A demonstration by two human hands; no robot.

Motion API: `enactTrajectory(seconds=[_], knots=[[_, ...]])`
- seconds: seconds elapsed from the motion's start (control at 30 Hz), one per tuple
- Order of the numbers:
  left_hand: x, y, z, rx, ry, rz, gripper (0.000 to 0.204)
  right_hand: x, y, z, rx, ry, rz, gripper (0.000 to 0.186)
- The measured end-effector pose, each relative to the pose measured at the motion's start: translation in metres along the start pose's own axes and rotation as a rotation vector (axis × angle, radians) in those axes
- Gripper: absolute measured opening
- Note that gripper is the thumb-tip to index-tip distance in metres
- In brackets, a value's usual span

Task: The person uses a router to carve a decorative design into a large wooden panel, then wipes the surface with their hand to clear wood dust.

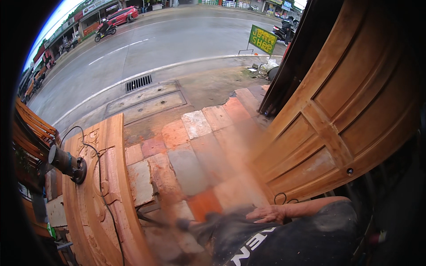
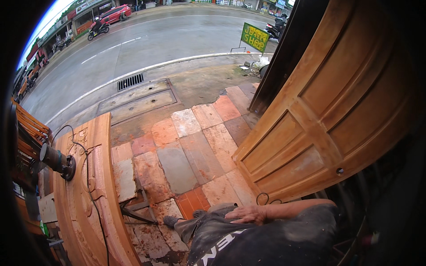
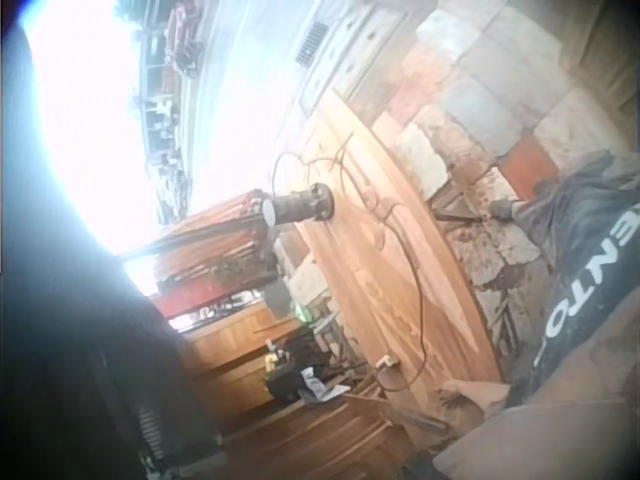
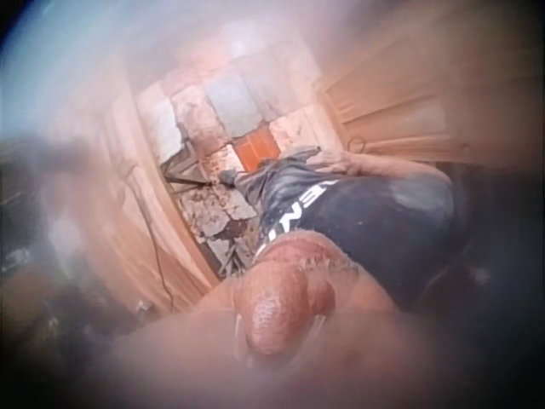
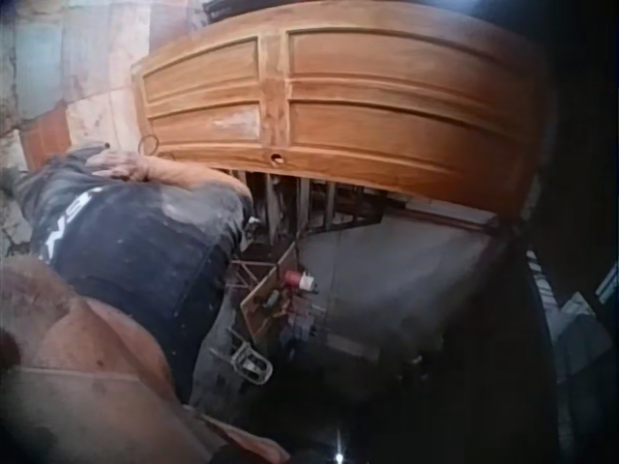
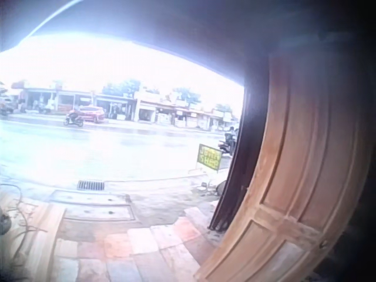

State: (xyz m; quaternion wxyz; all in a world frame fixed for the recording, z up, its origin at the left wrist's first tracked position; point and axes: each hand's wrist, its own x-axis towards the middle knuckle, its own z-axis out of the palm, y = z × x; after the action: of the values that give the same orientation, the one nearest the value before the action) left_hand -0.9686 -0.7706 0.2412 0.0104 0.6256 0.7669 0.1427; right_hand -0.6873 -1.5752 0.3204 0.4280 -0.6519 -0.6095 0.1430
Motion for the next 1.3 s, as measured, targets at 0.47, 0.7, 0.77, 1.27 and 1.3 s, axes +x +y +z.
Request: enactTrajectory(seconds=[0.47, 0.7, 0.77, 1.27, 1.3], knots=[[0.128, -0.276, 0.040, 0.218, -0.054, -0.305, 0.080, 0.093, -0.009, 0.143, -0.061, -0.102, 0.071, 0.071], [0.186, -0.383, 0.008, 0.106, 0.138, -0.352, 0.086, 0.131, -0.057, 0.228, -0.083, -0.205, 0.043, 0.065], [0.190, -0.408, 0.001, 0.093, 0.161, -0.324, 0.085, 0.130, -0.058, 0.245, -0.075, -0.182, -0.031, 0.063], [0.214, -0.464, -0.026, 0.112, 0.074, -0.372, 0.080, 0.149, -0.089, 0.312, -0.071, -0.290, -0.078, 0.053], [0.214, -0.468, -0.028, 0.117, 0.074, -0.382, 0.080, 0.151, -0.090, 0.313, -0.068, -0.302, -0.082, 0.053]])
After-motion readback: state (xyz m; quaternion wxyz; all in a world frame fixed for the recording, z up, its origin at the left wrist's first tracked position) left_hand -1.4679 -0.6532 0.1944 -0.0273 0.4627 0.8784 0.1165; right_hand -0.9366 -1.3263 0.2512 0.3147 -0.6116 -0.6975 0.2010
